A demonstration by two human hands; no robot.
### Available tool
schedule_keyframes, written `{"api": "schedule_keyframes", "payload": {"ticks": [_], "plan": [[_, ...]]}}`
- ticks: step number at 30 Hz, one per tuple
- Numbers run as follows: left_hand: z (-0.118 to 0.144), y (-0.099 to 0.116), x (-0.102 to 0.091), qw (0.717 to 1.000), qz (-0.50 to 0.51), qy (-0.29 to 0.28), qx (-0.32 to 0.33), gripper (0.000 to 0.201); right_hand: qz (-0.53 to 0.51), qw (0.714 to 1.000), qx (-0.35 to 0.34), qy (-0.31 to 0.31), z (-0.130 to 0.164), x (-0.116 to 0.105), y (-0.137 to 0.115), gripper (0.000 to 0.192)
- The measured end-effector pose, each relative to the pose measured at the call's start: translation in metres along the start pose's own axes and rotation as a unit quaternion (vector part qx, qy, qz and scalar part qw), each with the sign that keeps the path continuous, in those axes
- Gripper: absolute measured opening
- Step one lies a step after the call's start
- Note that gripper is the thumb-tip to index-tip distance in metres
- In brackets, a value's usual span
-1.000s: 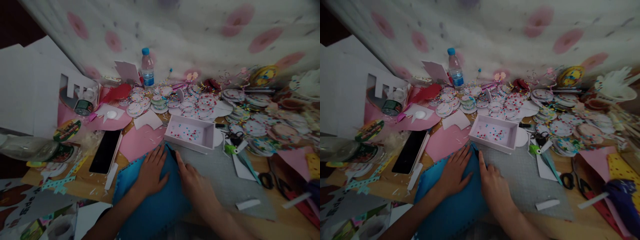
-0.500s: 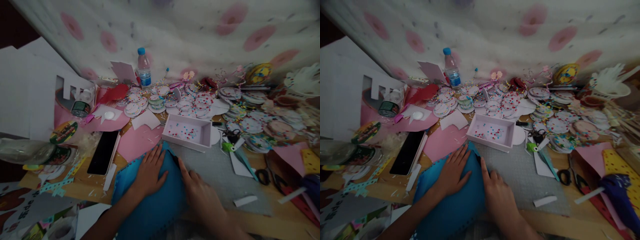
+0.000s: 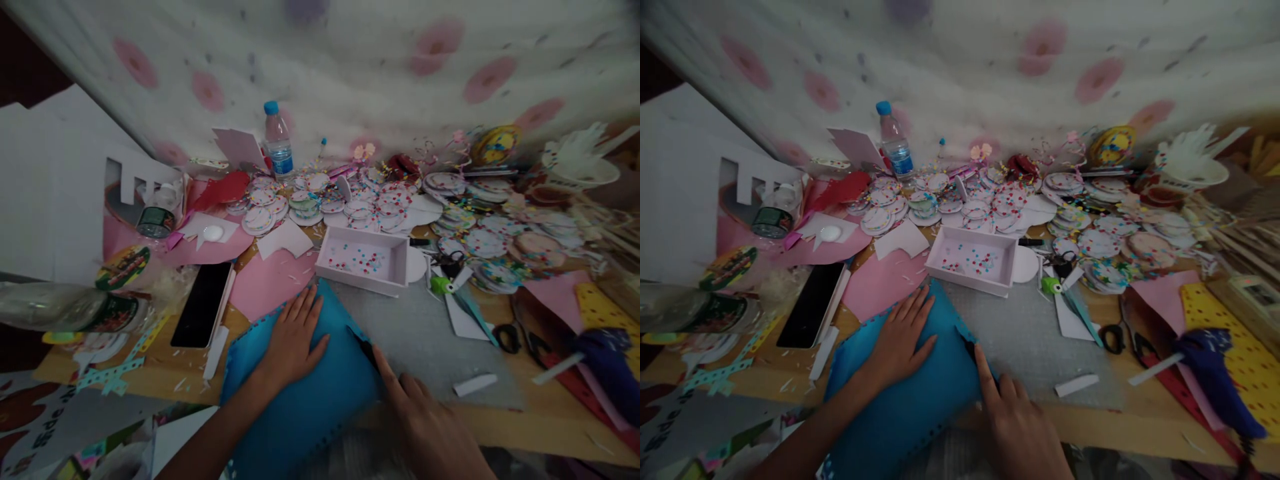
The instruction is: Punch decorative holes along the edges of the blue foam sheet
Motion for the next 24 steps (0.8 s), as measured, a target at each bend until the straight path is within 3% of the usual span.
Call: {"api": "schedule_keyframes", "payload": {"ticks": [9, 19, 24], "plan": [[0.0, 0.002, -0.005, 1.0, 0.005, 0.014, 0.003, 0.064, -0.012, 0.999, 0.034, -0.011, 0.039, 0.001, 0.029, 0.102], [-0.001, 0.004, -0.005, 1.0, -0.008, 0.012, 0.007, 0.062, -0.072, 0.997, 0.02, -0.011, 0.073, 0.001, 0.056, 0.102], [-0.002, 0.004, -0.005, 1.0, -0.017, 0.012, 0.013, 0.062, -0.164, 0.985, -0.027, -0.056, 0.067, -0.009, 0.085, 0.074]]}}
Point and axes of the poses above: each hand's wrist, its own z-axis away from the middle knuckle, its own x-axis out of the palm, y = z × x, the point moved 10 cm from there along -z, towards the middle knuckle, and after that the axes turned 14 degrees about x, right-handed, at the moved point
